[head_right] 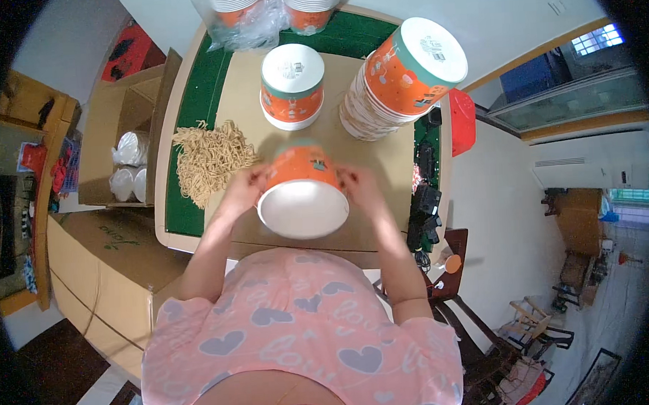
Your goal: Placing small rubber bands into paper bowls and organizing them for packaging.
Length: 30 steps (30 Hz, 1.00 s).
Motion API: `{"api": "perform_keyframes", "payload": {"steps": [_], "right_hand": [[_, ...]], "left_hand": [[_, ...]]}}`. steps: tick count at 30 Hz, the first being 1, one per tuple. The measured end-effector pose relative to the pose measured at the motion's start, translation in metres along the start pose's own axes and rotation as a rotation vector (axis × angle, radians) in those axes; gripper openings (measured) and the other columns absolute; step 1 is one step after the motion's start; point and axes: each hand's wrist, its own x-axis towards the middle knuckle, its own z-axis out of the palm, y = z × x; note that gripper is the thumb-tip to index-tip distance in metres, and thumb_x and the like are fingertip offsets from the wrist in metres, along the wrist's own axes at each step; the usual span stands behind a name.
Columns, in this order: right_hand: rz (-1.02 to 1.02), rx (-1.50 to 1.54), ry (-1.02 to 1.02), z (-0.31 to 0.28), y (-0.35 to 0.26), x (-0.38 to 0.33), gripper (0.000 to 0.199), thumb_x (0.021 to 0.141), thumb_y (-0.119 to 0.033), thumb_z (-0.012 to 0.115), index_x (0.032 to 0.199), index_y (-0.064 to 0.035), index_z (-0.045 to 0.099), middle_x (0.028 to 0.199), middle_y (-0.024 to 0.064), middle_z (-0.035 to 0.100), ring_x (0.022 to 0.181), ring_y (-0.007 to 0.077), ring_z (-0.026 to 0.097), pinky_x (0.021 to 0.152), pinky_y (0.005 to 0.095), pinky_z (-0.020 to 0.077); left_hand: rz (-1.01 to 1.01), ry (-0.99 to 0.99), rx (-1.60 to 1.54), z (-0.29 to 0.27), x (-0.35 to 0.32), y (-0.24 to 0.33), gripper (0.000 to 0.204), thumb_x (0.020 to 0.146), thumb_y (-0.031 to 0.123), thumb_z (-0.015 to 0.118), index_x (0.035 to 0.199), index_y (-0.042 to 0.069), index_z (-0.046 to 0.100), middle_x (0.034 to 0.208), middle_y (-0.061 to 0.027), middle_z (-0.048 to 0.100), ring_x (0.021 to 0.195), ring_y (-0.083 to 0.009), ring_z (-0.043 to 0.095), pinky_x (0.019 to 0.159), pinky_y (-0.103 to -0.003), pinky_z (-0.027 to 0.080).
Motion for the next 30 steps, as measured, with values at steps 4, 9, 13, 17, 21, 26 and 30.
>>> {"api": "perform_keyframes", "payload": {"steps": [4, 9, 13, 17, 21, 26, 30], "right_hand": [[-0.708, -0.221, 0.647, -0.066, -0.137, -0.058, 0.028, 0.087, 0.002, 0.049, 0.113, 0.0001, 0.06, 0.107, 0.01, 0.065, 0.097, 0.015, 0.06, 0.085, 0.0282, 0.0462], [-0.94, 0.326, 0.973, -0.154, -0.221, -0.033, 0.028, 0.089, 0.002, 0.047, 0.114, 0.0053, 0.058, 0.111, 0.0131, 0.061, 0.1, 0.0166, 0.058, 0.089, 0.0278, 0.0456], [-0.923, 0.622, 0.86, -0.208, -0.182, 0.023, 0.029, 0.088, 0.004, 0.045, 0.115, 0.0111, 0.054, 0.115, 0.0181, 0.057, 0.104, 0.0231, 0.057, 0.091, 0.0316, 0.0466], [-0.759, 0.697, 0.807, -0.218, -0.094, 0.055, 0.029, 0.087, 0.003, 0.047, 0.114, 0.011, 0.053, 0.116, 0.0188, 0.056, 0.107, 0.0248, 0.055, 0.094, 0.0342, 0.0442], [-0.56, 0.602, 0.76, -0.205, -0.042, 0.055, 0.027, 0.087, 0.0, 0.052, 0.113, 0.0044, 0.058, 0.114, 0.0138, 0.059, 0.106, 0.0201, 0.056, 0.094, 0.0315, 0.0431], [-0.478, 0.461, 0.971, -0.152, 0.013, 0.041, 0.015, 0.091, -0.007, 0.052, 0.102, -0.0007, 0.06, 0.105, 0.0092, 0.061, 0.094, 0.0154, 0.059, 0.085, 0.0294, 0.0464], [-0.517, 0.35, 0.883, -0.082, 0.072, 0.033, 0.011, 0.09, -0.007, 0.052, 0.09, -0.0021, 0.062, 0.084, 0.0033, 0.061, 0.077, 0.0107, 0.054, 0.071, 0.0234, 0.0441]], "left_hand": [[0.518, 0.374, 0.113, -0.028, -0.017, 0.148, 0.039, 0.086, 0.008, 0.049, 0.125, 0.006, 0.049, 0.084, -0.0168, 0.061, 0.072, -0.0295, 0.061, 0.064, -0.035, 0.049], [1.295, 0.75, 0.224, -0.011, 0.074, 0.259, 0.044, 0.085, 0.003, 0.041, 0.129, 0.001, 0.041, 0.111, -0.0201, 0.055, 0.096, -0.0311, 0.058, 0.081, -0.035, 0.047], [1.368, 0.538, -0.051, 0.019, 0.122, 0.272, 0.057, 0.078, -0.005, 0.041, 0.133, 0.005, 0.037, 0.117, -0.0211, 0.054, 0.101, -0.0344, 0.057, 0.084, -0.037, 0.046], [1.168, 0.288, -0.016, 0.052, 0.15, 0.226, 0.06, 0.077, -0.005, 0.046, 0.135, 0.002, 0.033, 0.127, -0.0216, 0.047, 0.115, -0.0332, 0.049, 0.094, -0.035, 0.042], [1.102, 0.232, 0.069, 0.066, 0.146, 0.187, 0.056, 0.078, -0.002, 0.049, 0.133, 0.006, 0.038, 0.128, -0.0189, 0.047, 0.118, -0.0349, 0.045, 0.096, -0.04, 0.04], [0.988, 0.437, 0.452, 0.041, 0.137, 0.127, 0.039, 0.071, 0.005, 0.062, 0.11, 0.007, 0.058, 0.109, -0.0117, 0.056, 0.101, -0.0295, 0.052, 0.086, -0.039, 0.043], [0.758, 0.476, 0.669, 0.007, 0.122, 0.099, 0.026, 0.067, 0.008, 0.066, 0.093, 0.008, 0.063, 0.091, -0.0067, 0.058, 0.092, -0.0274, 0.052, 0.08, -0.039, 0.042]]}}
